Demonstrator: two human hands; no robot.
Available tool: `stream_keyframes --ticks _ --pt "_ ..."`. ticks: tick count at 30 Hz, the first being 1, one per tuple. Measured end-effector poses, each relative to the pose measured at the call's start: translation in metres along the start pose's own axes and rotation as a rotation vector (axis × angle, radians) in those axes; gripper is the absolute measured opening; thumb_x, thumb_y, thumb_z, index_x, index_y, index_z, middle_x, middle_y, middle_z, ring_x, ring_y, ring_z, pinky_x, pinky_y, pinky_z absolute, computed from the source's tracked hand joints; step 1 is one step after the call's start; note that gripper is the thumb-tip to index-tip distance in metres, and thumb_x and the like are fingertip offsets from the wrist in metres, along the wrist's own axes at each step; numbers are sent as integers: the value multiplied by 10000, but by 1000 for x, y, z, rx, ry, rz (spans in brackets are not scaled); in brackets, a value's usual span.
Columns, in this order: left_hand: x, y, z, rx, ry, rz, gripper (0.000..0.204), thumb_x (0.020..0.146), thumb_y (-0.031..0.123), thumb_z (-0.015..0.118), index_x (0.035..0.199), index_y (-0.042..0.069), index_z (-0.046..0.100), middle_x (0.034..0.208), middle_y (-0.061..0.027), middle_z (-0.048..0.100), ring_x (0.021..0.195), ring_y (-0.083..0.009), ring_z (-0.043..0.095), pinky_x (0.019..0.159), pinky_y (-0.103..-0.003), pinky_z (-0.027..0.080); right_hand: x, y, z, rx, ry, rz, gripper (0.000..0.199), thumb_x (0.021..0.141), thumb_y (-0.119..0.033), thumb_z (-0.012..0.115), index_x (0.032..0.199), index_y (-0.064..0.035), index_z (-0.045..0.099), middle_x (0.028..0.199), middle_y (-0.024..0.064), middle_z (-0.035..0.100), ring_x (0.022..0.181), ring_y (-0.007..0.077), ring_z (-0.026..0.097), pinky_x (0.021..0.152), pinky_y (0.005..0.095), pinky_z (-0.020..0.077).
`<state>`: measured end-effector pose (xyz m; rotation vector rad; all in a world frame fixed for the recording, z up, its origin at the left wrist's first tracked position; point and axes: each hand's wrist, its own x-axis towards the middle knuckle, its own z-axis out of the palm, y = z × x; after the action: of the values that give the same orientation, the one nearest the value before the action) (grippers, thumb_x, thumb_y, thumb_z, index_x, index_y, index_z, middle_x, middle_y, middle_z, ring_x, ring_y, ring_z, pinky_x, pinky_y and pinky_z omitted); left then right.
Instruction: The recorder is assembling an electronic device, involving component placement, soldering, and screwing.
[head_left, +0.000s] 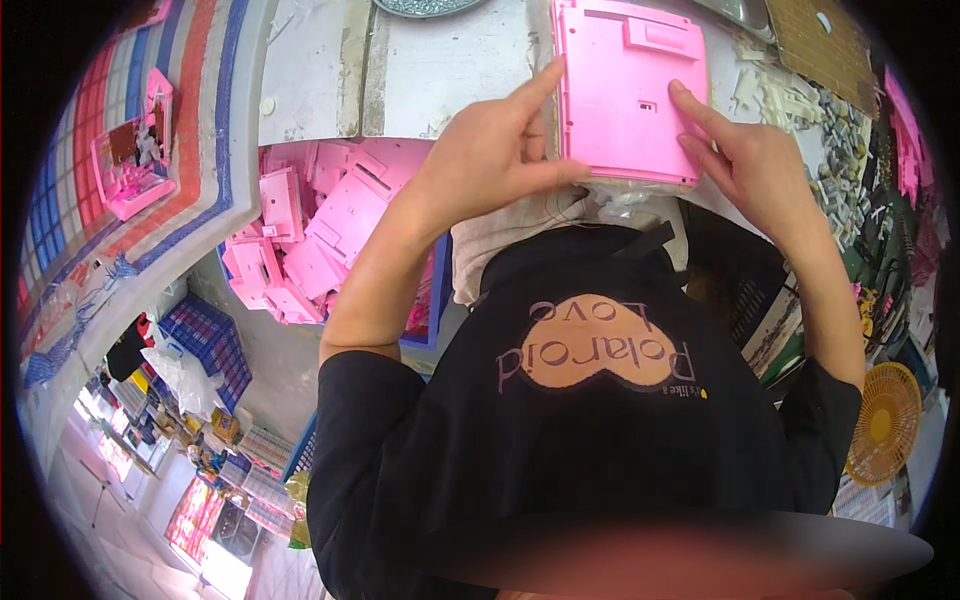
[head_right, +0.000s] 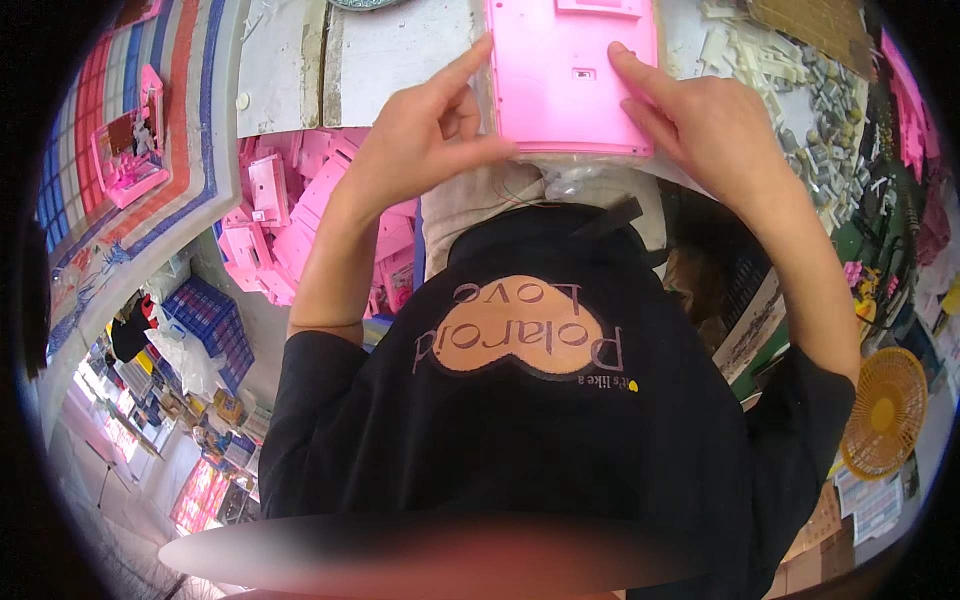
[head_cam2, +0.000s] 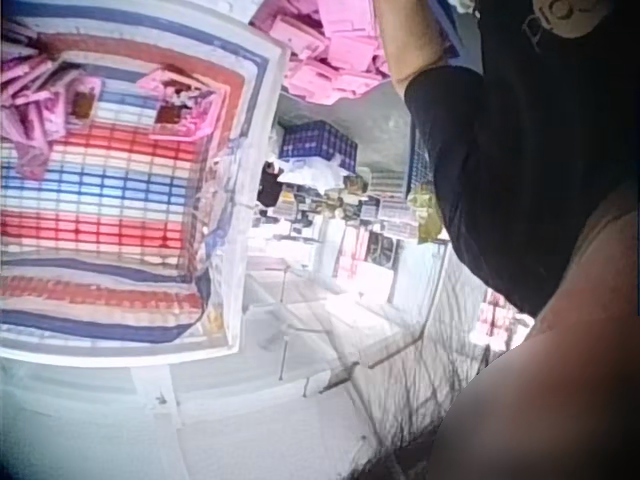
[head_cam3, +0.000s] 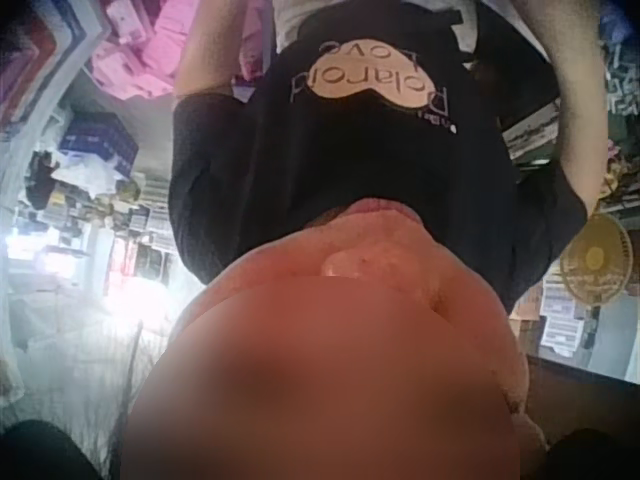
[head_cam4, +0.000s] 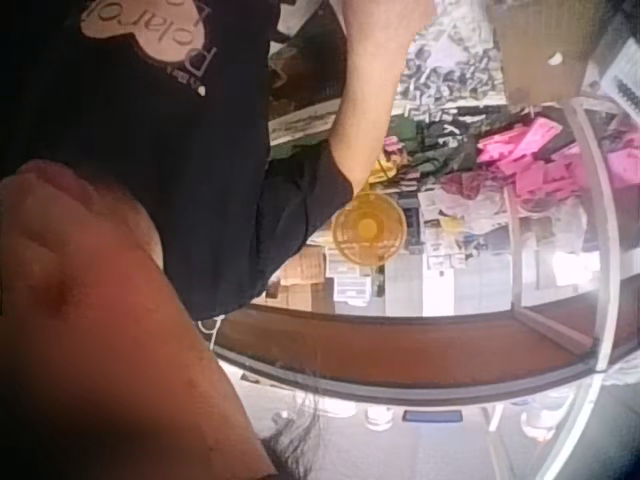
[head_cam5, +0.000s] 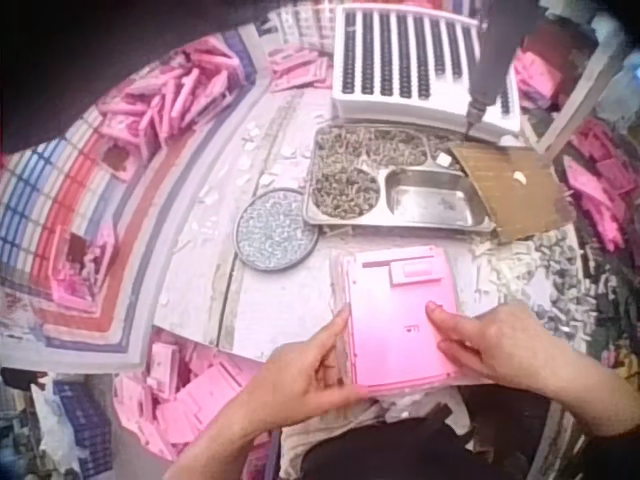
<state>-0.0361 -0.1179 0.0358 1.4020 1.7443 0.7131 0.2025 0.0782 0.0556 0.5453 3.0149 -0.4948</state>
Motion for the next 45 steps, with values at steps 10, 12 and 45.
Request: stream_keyframes --ticks 10,12,45 --pt "-7 -29 43 54 199 194 1020 774 335 856 1614 119 319 1071 -159 664 943 -344 665 813 -412 552 36 -14 35 153 434 -256 153 819 -126 773 919 -101 660 765 51 651 679 260 631 593 372 497" --pt "-7 -30 44 42 187 186 1013 782 340 851 1615 124 317 1033 -151 671 916 -338 666 803 -415 551 36 -14 37 154 439 -278 147 814 -114 774 915 -101 668 760 45 645 672 256 624 587 366 489" --pt "87 -94 -83 630 813 58 143 863 146 690 883 18 631 905 -189 602 908 -388 587 818 -509 455 287 -54 23 -394 269 -428 145 810 -234 690 812 -109 765 914 59 726 963 271 633 816 442 508"
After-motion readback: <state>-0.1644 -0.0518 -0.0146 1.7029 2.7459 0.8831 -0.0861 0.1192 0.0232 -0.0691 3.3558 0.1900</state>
